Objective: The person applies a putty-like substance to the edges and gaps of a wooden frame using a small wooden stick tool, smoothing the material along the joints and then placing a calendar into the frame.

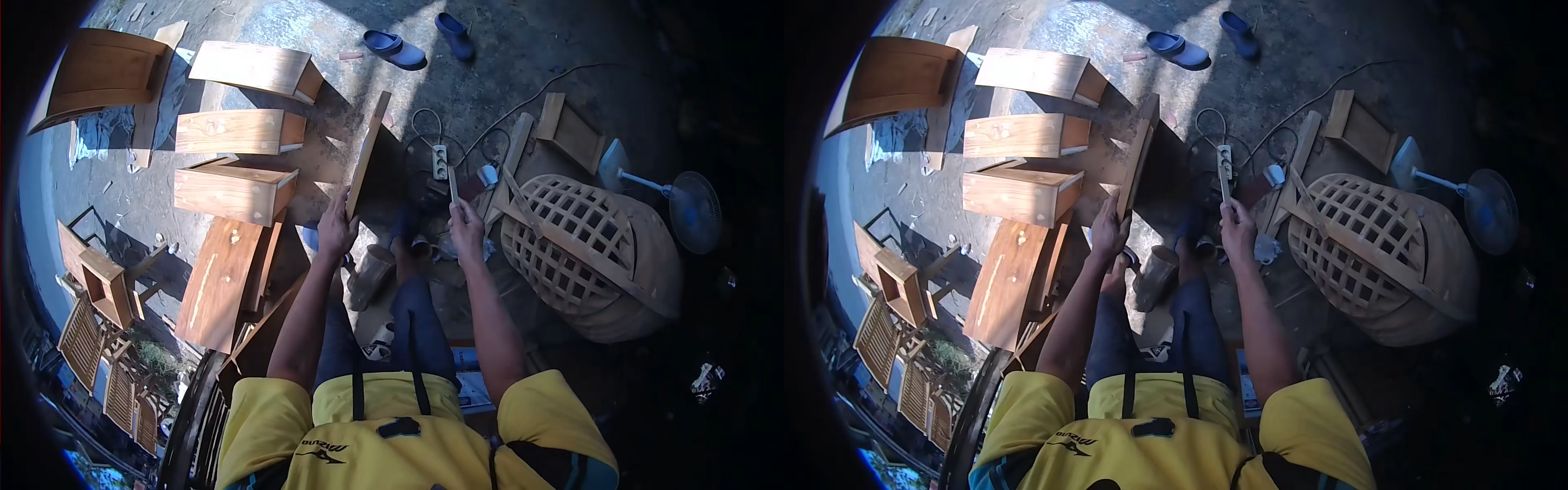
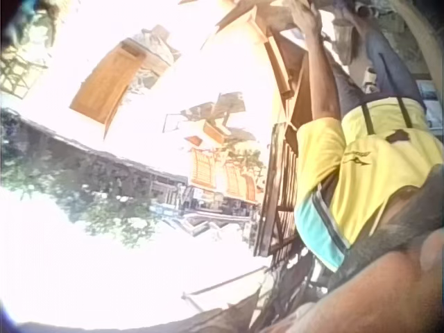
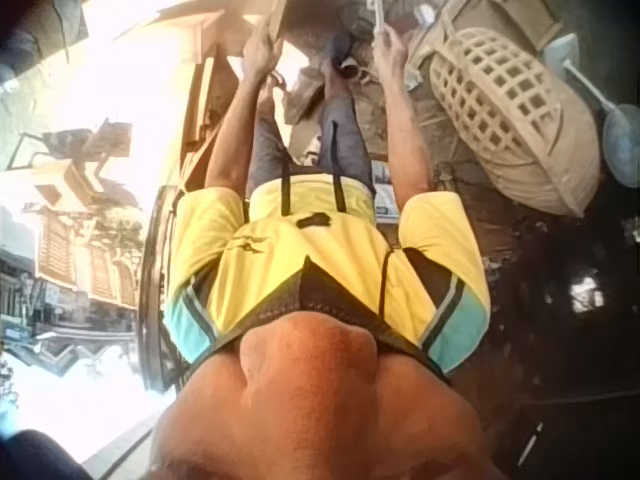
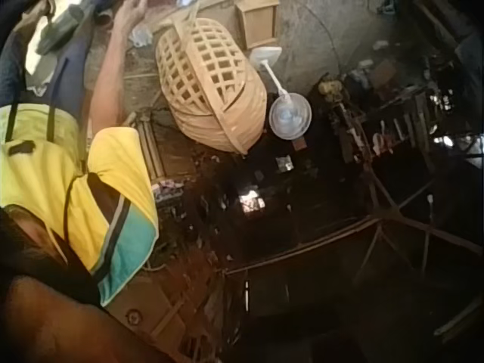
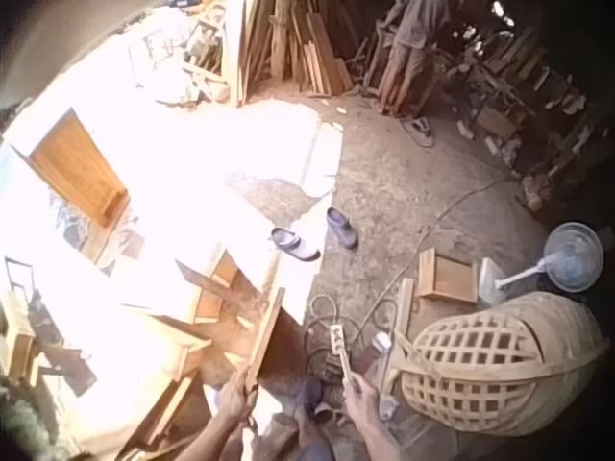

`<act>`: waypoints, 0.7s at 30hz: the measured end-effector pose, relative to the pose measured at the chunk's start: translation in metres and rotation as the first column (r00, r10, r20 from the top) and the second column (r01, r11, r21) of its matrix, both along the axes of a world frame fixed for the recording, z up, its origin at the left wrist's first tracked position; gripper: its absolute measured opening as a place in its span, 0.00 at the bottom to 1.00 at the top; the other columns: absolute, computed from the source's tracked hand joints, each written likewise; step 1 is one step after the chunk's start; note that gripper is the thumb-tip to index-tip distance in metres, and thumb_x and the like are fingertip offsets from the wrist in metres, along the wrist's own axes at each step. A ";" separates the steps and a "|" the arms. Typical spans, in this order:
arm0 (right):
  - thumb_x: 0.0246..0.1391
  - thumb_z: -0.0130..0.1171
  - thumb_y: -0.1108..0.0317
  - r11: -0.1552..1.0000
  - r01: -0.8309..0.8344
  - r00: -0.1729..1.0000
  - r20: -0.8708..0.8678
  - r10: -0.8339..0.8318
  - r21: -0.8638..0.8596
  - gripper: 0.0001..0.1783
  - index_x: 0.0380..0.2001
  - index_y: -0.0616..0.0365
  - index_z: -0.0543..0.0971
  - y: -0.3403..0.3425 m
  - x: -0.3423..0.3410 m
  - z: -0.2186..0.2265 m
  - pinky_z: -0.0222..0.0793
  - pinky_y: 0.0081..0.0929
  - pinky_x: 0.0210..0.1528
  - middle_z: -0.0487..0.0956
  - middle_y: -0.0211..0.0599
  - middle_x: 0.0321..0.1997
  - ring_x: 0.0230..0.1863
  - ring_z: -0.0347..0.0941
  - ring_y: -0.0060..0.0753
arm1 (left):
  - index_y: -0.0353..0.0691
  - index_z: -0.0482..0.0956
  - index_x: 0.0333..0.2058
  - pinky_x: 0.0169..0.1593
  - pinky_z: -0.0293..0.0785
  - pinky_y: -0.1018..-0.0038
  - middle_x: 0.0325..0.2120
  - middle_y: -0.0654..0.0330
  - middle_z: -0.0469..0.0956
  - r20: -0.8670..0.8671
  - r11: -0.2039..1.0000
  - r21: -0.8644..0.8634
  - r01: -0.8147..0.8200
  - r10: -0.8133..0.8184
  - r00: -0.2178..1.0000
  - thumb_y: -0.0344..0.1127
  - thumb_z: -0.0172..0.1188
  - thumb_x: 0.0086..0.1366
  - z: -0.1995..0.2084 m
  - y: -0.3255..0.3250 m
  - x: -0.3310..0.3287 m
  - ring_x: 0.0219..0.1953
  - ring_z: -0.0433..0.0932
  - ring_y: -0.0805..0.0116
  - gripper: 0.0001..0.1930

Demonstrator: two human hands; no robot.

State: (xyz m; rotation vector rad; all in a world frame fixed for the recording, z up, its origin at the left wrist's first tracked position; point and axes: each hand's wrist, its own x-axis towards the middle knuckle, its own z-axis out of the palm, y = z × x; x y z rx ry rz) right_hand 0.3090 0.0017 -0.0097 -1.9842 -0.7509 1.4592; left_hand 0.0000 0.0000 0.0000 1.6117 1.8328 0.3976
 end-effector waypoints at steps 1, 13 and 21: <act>0.67 0.62 0.58 0.999 -0.050 0.997 0.060 0.049 0.009 0.23 0.61 0.52 0.80 -0.007 0.006 -0.001 0.71 0.26 0.34 0.76 0.27 0.26 0.28 0.72 0.20 | 0.46 0.62 0.69 0.56 0.76 0.53 0.57 0.42 0.75 0.036 1.000 -0.029 -0.007 0.009 0.999 0.32 0.67 0.58 0.012 -0.003 0.003 0.54 0.78 0.38 0.39; 0.71 0.55 0.55 0.966 -0.223 0.955 0.226 0.191 0.130 0.23 0.60 0.57 0.78 0.064 0.063 -0.204 0.75 0.27 0.31 0.83 0.38 0.32 0.26 0.78 0.25 | 0.42 0.52 0.75 0.70 0.63 0.59 0.67 0.43 0.66 0.505 0.979 -0.191 -0.065 0.155 0.849 0.24 0.59 0.64 -0.015 0.002 -0.007 0.69 0.67 0.51 0.42; 0.76 0.42 0.52 0.958 0.002 0.949 -0.301 0.088 0.288 0.25 0.59 0.59 0.77 0.104 0.078 -0.290 0.68 0.20 0.23 0.83 0.40 0.31 0.20 0.72 0.18 | 0.29 0.52 0.73 0.75 0.52 0.60 0.68 0.41 0.64 0.612 0.929 -0.098 -0.358 0.340 0.714 0.29 0.62 0.52 -0.052 -0.023 -0.058 0.71 0.64 0.50 0.49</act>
